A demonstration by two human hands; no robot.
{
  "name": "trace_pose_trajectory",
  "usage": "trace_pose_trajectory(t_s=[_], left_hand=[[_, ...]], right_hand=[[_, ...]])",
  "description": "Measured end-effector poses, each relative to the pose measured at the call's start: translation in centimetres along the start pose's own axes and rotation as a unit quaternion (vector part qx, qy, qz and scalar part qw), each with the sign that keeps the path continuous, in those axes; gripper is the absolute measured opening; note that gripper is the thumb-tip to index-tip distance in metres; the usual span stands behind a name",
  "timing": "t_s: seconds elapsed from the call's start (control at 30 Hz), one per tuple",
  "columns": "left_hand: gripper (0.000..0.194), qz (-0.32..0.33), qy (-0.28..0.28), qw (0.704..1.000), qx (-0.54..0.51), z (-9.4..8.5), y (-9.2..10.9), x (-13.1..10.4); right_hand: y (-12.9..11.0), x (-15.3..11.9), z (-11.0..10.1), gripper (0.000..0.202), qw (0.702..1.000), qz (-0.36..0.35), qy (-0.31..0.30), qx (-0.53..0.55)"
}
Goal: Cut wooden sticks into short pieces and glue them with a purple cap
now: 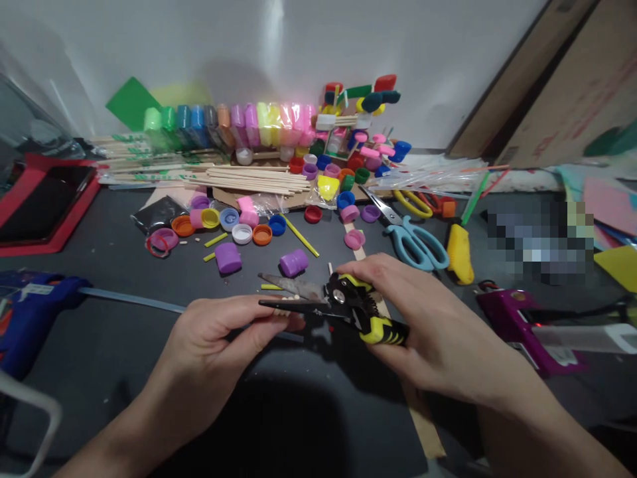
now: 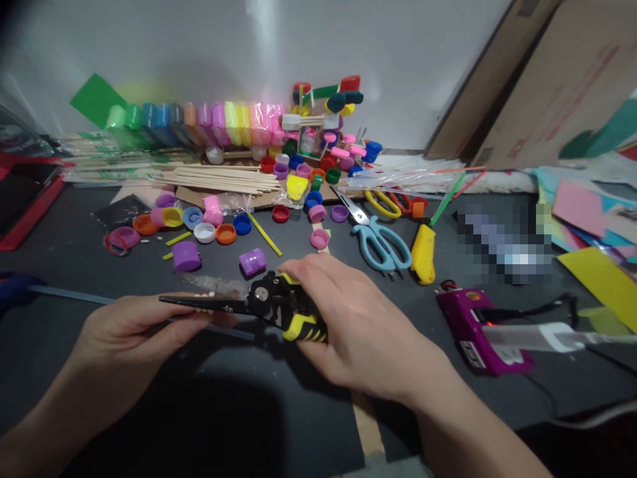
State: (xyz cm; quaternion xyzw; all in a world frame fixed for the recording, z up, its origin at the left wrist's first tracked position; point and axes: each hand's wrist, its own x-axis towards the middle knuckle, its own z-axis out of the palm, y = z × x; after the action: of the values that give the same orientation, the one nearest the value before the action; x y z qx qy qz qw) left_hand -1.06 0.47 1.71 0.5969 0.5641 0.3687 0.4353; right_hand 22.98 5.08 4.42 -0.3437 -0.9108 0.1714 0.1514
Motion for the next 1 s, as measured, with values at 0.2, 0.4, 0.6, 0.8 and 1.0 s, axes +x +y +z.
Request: trace_pose_trajectory(t_s=[0.2,0.4,0.6,0.8,1.0], left_hand=[[0.015,0.002,0.004,1.0,0.001,0.0,0.1,0.0],[0.015,0.013,0.006,1.0,0.011,-0.1,0.0,0.1],[0.016,0.006,0.001,1.0,0.002,-0.1,0.1,0.2],[0.019,0.003,-0.008,1.0,0.009,0.0,0.0,0.1],[0.017,-0.032,-0.004,0.999,-0.005,-0.8,0.1,0.1]], right_hand=[[-0.1,-0.2,-0.1,0.047,1.0,0.002,-0.006,-0.009],[-0.1,-0.1,0.1,0.048,1.0,0.006,0.001,-0.014],[0.0,0.1,0.2,0.045,1.0,0.003,0.004,-0.017],[0.3,-0.1,0.6,0.046,0.999,-0.005,0.0,-0.045],[0.1,0.2,2.1,0.042,0.996,-0.067,0.022,-0.057]])
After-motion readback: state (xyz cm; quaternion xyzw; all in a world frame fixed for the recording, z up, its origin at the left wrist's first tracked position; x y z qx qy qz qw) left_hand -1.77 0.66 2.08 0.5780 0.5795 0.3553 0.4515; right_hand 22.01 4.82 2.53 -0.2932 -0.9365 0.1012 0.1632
